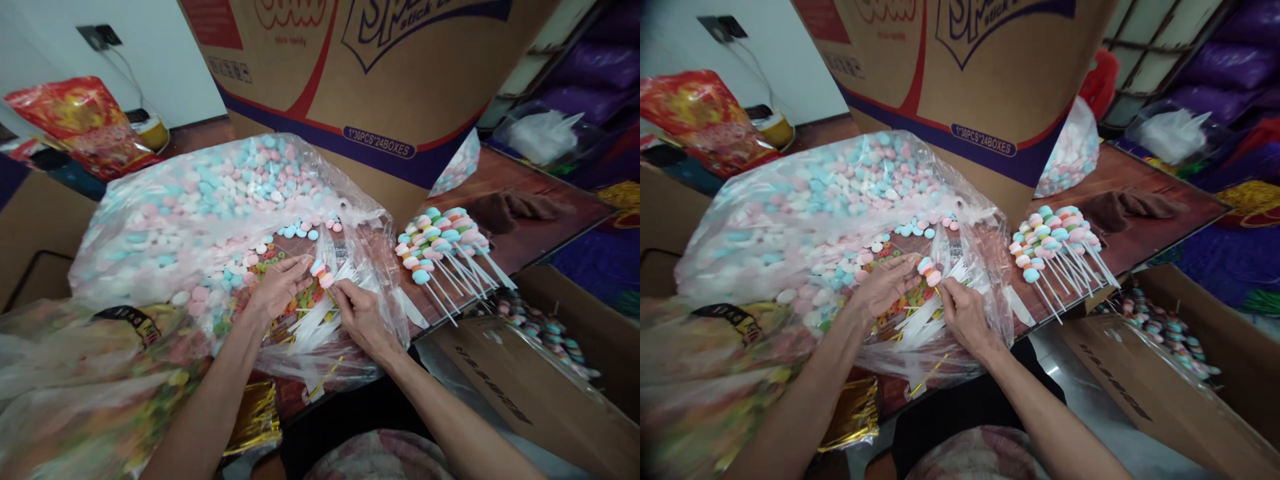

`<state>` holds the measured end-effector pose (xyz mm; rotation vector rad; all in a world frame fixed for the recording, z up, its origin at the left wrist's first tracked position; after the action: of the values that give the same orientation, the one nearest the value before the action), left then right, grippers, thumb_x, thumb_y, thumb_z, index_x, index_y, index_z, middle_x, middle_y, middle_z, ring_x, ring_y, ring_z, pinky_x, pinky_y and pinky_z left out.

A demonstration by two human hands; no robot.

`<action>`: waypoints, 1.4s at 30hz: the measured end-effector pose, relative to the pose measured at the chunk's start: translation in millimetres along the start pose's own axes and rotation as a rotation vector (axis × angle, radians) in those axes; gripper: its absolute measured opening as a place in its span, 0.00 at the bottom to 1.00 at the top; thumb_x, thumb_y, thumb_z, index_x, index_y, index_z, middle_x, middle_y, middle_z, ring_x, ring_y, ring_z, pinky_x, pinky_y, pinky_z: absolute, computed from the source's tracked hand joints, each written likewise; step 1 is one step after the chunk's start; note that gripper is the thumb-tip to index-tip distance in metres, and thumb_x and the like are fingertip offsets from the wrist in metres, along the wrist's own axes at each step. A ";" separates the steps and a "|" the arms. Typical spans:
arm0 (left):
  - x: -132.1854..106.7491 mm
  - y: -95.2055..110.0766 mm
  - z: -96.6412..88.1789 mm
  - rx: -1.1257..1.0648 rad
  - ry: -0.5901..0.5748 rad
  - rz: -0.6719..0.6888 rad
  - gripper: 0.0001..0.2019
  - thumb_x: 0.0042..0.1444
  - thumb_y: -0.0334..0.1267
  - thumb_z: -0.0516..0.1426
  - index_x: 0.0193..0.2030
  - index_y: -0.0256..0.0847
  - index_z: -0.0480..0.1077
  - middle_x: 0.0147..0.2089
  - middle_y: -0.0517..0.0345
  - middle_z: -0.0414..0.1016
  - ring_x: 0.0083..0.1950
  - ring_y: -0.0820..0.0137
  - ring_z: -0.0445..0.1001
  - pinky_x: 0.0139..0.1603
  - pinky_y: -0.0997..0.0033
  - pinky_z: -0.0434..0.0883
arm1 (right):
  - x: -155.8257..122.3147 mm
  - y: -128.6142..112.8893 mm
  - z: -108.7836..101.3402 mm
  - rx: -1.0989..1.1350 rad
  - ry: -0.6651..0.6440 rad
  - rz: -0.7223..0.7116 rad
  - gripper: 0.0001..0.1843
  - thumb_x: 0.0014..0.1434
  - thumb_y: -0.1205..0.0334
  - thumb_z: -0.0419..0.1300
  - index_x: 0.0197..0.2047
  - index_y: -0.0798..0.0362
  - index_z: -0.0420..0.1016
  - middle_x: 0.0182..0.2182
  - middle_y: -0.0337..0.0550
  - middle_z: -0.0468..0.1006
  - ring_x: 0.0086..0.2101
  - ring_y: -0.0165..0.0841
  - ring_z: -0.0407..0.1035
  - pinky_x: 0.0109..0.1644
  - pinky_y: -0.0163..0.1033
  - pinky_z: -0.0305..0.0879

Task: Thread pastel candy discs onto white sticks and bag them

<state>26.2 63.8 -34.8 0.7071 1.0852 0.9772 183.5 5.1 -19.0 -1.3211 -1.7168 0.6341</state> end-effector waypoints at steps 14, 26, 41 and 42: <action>5.6 -6.0 33.4 0.115 -0.128 0.035 0.22 0.44 0.54 0.69 0.38 0.36 0.79 0.38 0.49 0.80 0.38 0.68 0.78 0.39 0.70 0.75 | 1.7 -0.5 -15.3 0.038 0.133 0.098 0.13 0.68 0.60 0.50 0.31 0.50 0.68 0.21 0.34 0.66 0.22 0.28 0.59 0.28 0.33 0.55; 75.7 50.3 24.6 1.315 0.314 0.686 0.12 0.57 0.33 0.55 0.42 0.42 0.80 0.40 0.48 0.75 0.39 0.60 0.74 0.42 0.64 0.68 | 3.4 3.6 -14.8 0.054 0.134 0.158 0.14 0.68 0.59 0.50 0.30 0.50 0.67 0.22 0.34 0.66 0.22 0.28 0.58 0.27 0.33 0.53; 73.1 61.8 17.7 1.389 0.381 0.616 0.16 0.58 0.32 0.53 0.52 0.38 0.75 0.46 0.46 0.80 0.51 0.54 0.76 0.55 0.59 0.68 | 4.2 3.8 -11.3 0.083 0.117 0.129 0.13 0.68 0.60 0.51 0.32 0.52 0.70 0.22 0.33 0.65 0.23 0.26 0.57 0.28 0.32 0.53; 77.1 62.9 21.1 1.404 0.374 0.606 0.16 0.58 0.32 0.53 0.50 0.38 0.76 0.45 0.45 0.80 0.51 0.54 0.76 0.55 0.59 0.68 | 4.0 4.2 -11.2 0.084 0.119 0.126 0.13 0.68 0.60 0.51 0.32 0.52 0.70 0.23 0.34 0.66 0.23 0.26 0.57 0.29 0.32 0.53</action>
<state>39.0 159.8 -4.0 2.1368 1.9315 0.7231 194.9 9.0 -15.4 -1.3875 -1.5043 0.6779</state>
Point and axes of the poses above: each hand's wrist, its own x-axis towards the middle knuckle, its own z-axis out of the palm, y = z × x, the point moved 7 cm from there along x, towards the middle knuckle
